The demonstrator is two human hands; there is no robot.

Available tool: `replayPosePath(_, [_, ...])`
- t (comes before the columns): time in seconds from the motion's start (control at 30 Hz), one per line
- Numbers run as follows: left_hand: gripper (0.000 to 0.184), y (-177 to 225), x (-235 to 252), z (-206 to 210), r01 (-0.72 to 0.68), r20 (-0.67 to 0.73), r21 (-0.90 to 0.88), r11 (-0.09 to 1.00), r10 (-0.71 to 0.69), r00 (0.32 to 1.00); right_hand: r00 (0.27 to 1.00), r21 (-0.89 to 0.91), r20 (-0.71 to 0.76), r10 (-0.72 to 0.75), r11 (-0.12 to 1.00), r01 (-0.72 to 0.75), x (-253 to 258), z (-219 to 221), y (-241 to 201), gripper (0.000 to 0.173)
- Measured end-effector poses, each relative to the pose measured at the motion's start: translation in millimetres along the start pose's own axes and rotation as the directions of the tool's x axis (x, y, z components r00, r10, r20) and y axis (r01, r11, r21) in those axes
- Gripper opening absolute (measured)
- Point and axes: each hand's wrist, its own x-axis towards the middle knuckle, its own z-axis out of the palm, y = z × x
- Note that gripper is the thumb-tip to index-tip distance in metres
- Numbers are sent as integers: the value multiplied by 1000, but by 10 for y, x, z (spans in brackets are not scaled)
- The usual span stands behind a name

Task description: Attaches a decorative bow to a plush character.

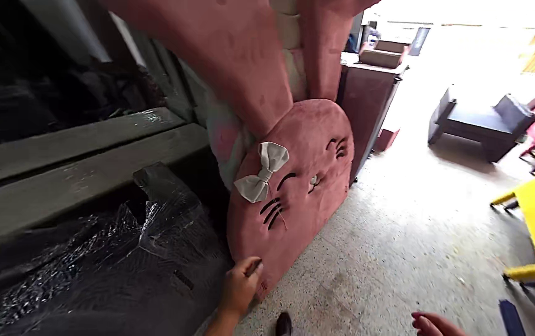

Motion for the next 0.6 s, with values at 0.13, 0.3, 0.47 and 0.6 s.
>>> replayPosePath(0.13, [29, -390, 1221, -113, 193, -194, -212, 958, -235, 952, 989, -96, 13, -144, 985, 145, 1803, 262, -879, 31])
replayPosePath(0.3, [33, -549, 2487, -1, 256, -273, -575, 777, -478, 835, 919, -122, 98, -382, 912, 392, 3803, 1291, -2357, 31])
replayPosePath(0.47, [30, -490, 2929, -14, 335, -118, -735, 589, -598, 793, 756, -185, 476, -450, 789, 586, 5204, 2331, -3377, 70])
replayPosePath(0.6, [15, -363, 2931, 45, 248, -185, -813, 527, -637, 748, 548, -73, 641, -537, 669, 740, 5710, 2747, -3511, 45])
